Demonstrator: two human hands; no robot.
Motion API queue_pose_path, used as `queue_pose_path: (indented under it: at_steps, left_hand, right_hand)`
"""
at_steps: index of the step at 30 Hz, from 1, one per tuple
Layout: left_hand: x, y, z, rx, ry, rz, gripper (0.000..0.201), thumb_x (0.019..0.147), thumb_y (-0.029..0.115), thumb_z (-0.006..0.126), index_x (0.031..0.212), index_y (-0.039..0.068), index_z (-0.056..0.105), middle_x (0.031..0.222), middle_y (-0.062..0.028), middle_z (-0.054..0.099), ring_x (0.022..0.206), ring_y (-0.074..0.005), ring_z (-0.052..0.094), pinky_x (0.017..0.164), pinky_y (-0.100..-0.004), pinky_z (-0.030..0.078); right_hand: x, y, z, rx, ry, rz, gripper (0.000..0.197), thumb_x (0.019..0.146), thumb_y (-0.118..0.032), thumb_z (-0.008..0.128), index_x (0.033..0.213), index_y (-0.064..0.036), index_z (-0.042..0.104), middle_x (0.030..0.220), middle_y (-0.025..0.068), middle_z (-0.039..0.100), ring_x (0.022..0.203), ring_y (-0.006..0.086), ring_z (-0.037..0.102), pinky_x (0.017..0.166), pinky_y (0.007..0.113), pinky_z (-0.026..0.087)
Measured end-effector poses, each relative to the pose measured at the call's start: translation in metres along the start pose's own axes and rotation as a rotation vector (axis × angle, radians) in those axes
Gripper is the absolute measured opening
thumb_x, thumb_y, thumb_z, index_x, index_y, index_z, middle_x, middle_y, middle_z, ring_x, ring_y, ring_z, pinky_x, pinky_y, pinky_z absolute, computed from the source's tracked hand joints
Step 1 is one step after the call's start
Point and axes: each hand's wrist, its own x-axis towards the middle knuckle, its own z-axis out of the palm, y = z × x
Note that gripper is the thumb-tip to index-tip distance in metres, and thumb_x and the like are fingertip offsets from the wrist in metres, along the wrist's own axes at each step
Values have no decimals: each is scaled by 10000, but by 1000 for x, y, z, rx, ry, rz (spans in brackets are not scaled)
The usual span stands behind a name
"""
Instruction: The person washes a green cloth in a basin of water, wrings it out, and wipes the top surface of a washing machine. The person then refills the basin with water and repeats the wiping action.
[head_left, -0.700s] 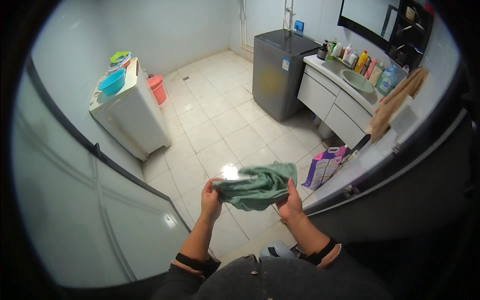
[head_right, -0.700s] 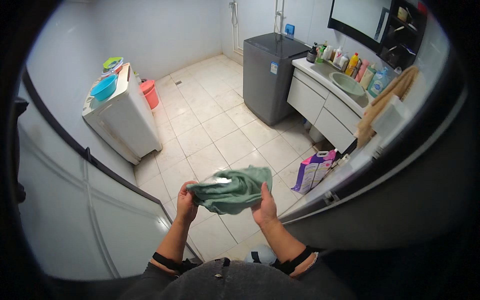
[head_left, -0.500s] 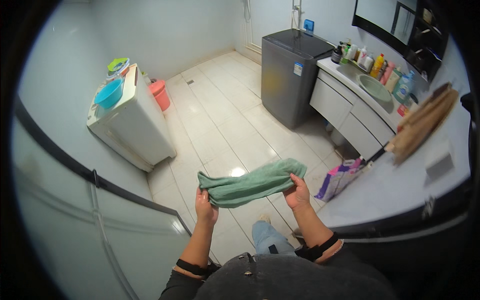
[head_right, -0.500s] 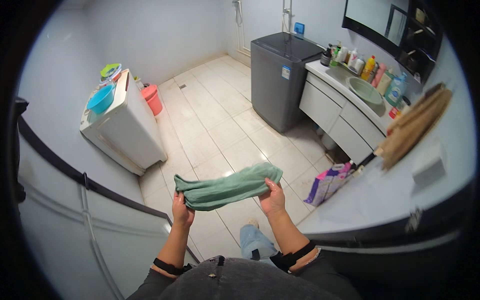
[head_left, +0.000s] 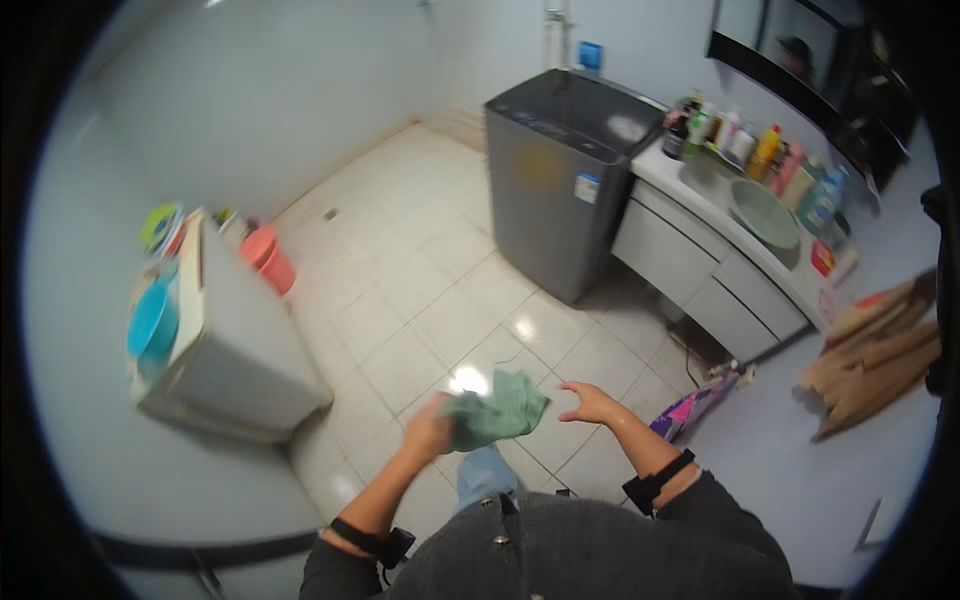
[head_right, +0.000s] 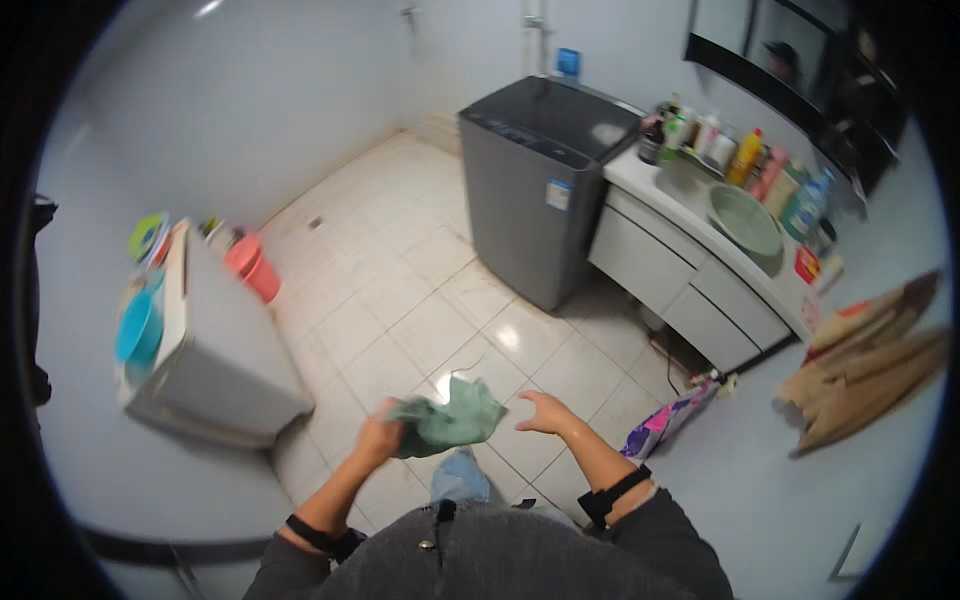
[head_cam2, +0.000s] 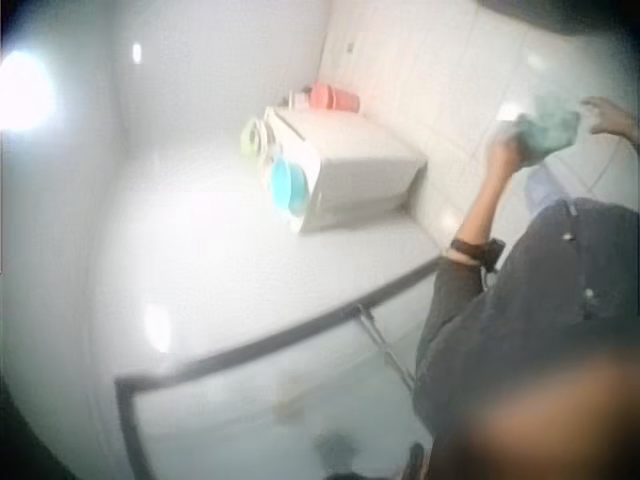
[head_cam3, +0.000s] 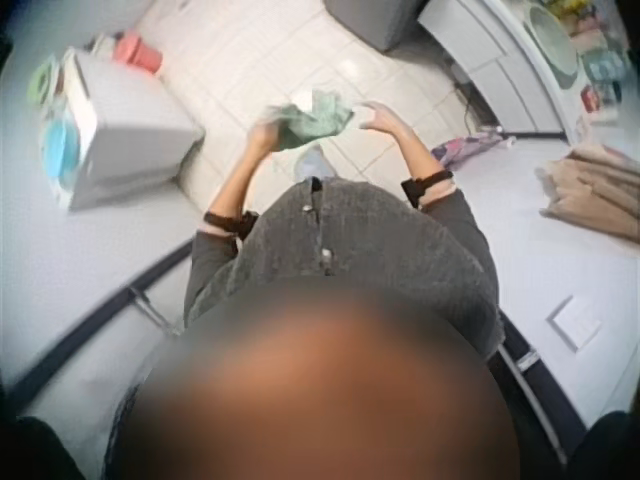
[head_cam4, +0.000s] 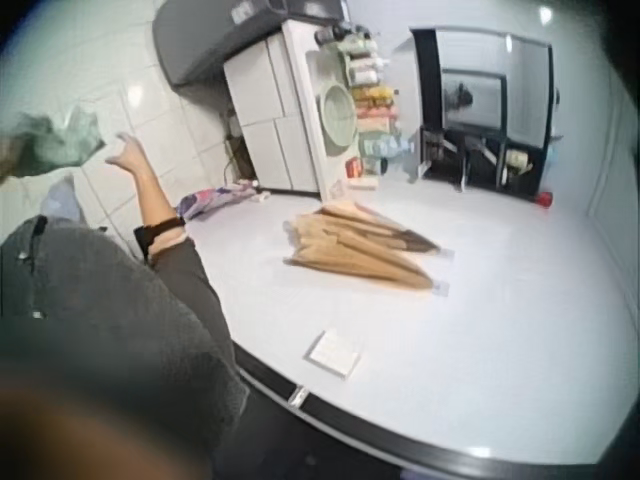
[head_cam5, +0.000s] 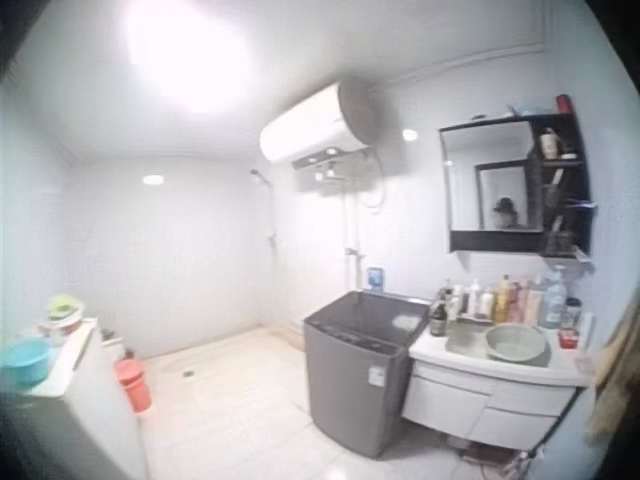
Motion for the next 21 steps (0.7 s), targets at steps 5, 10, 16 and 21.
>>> queue_pose_path:
  at_steps: [5, 10, 16, 21]
  left_hand:
    - [147, 69, 29, -15, -592, 460, 183, 828, 92, 516, 1008, 72, 493, 736, -193, 565, 686, -371, 561, 602, -407, 445]
    - [245, 116, 26, -411, -703, 684, 174, 833, 67, 531, 1004, 46, 551, 751, -144, 573, 655, -285, 566, 605, -325, 454]
    - [356, 161, 72, -562, -563, 461, 171, 856, 71, 526, 996, 9, 602, 778, -77, 629, 723, -135, 587, 660, -274, 473]
    - [464, 250, 130, -362, -580, 590, 178, 853, 104, 569, 988, -2, 617, 782, -53, 629, 738, -107, 569, 684, -255, 465]
  right_hand:
    - [32, -2, -14, 251, 337, -491, 925, 597, -159, 802, 1368, -91, 296, 1382, 170, 317, 1280, 318, 297, 1059, 392, 252]
    - [39, -5, -65, 76, 399, -613, 655, 633, -171, 778, 1212, -75, 487, 1268, 145, 440, 1204, 292, 383, 1001, 389, 309]
    - [-16, 64, -149, 332, 454, 64, 334, 723, -230, 727, 951, -31, 586, 786, 107, 590, 725, 210, 553, 664, 335, 438]
    - [-67, 132, -260, 573, 960, 77, 208, 738, -90, 679, 905, -29, 571, 684, -3, 534, 600, 70, 458, 523, 237, 375]
